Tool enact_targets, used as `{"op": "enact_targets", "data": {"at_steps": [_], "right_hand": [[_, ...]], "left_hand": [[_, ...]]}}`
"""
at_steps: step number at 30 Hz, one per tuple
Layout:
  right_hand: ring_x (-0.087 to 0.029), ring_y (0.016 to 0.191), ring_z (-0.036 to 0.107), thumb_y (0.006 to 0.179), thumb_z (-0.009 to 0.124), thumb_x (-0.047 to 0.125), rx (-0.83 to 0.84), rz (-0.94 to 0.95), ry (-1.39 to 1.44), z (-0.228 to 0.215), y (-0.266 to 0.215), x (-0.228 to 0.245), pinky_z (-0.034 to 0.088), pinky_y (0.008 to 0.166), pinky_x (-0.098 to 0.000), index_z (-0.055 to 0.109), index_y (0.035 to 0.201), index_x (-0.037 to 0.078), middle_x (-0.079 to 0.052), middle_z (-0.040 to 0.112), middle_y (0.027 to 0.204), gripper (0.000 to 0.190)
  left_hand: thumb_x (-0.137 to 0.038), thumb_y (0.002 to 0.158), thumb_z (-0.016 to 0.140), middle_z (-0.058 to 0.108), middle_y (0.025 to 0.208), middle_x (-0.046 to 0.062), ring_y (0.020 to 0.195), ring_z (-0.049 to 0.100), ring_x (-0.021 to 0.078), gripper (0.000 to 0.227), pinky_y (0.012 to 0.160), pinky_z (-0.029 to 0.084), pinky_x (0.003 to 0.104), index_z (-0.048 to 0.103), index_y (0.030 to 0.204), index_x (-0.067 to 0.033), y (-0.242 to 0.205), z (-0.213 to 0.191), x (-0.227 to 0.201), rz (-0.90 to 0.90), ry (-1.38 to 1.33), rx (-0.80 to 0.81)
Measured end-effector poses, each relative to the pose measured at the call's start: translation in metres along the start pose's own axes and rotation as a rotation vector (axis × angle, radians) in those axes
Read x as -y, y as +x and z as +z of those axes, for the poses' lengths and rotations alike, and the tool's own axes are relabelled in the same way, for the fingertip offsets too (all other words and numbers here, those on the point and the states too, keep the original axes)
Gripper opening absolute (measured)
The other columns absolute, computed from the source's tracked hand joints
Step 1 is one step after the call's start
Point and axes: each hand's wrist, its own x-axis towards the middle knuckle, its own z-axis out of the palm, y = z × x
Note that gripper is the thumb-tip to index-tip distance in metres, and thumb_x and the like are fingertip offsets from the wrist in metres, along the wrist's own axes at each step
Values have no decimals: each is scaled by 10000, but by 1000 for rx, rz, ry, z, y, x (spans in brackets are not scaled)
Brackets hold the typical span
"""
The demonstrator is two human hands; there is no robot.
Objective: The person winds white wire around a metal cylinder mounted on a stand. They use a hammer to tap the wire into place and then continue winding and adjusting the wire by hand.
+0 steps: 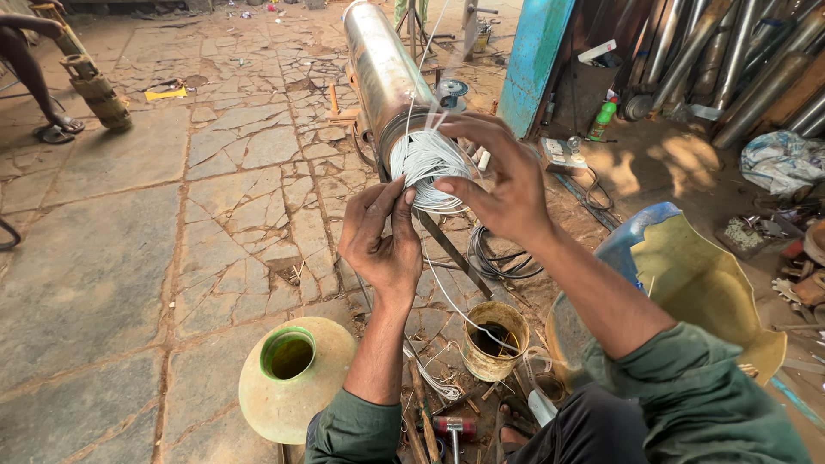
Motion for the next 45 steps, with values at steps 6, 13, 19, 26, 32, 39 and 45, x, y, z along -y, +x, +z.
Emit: {"op": "enact_targets", "data": {"at_steps": [6, 13, 19, 26, 32, 39, 45], "right_hand": [[-251, 1302, 657, 969, 767, 108, -215, -154, -509, 5, -32, 5, 527, 1159, -425, 718, 1244, 78, -78, 713, 1329, 281], [-322, 1302, 606, 987, 670, 109, -368, -162, -598, 10, -57, 5, 361, 1231, -506, 691, 1246, 50, -143, 710, 1268, 267], [-139, 826, 702, 995, 634, 70, -610, -119, -71, 9, -120, 42, 574, 741, -316, 642, 1140, 7, -115, 750, 921, 158], [-153, 688, 742, 1061, 572, 199, -310, -244, -99, -23, -126, 80, 629, 670, -334, 576, 1077, 61, -52, 733, 788, 139], [-203, 736, 808, 1055, 597, 215, 46, -193, 3, -47, -124, 130, 687, 668, -343, 651, 1028, 74, -55, 800, 897, 154], [-151, 704, 760, 960, 699, 324, 152, 9, -112, -63, -106, 113, 614, 637, -291, 753, 871, 82, -30, 760, 853, 263], [-131, 680, 759, 948, 698, 234, 15, 179, -249, -27, -100, 55, 580, 575, -275, 759, 854, 56, -75, 773, 810, 210]], "left_hand": [[32, 932, 774, 712, 1037, 100, 924, 707, 138, 160, 797, 616, 263, 755, 1086, -8, -6, 2, 2, -59, -73, 7], [24, 932, 783, 678, 1055, 81, 873, 626, 88, 162, 737, 543, 210, 694, 1065, 45, -23, -5, 14, -337, -340, 28], [-198, 974, 722, 655, 1019, 89, 913, 629, 128, 363, 820, 562, 278, 631, 1217, 54, -47, -19, 27, -336, -441, -28], [-337, 1070, 606, 598, 822, 92, 768, 606, 180, 346, 679, 529, 299, 618, 932, -19, -91, -33, -12, 127, -389, -188], [-191, 998, 627, 704, 811, 87, 728, 691, 198, 211, 676, 572, 331, 657, 893, -11, -105, -49, -21, 147, -140, 331], [-107, 863, 755, 728, 990, 86, 657, 631, 203, 308, 584, 533, 328, 751, 1166, -52, -104, -46, 23, -193, 269, 608], [-81, 875, 761, 695, 770, 106, 585, 595, 186, 125, 523, 474, 331, 737, 984, -24, -93, -54, 88, -412, 187, 528]]}}
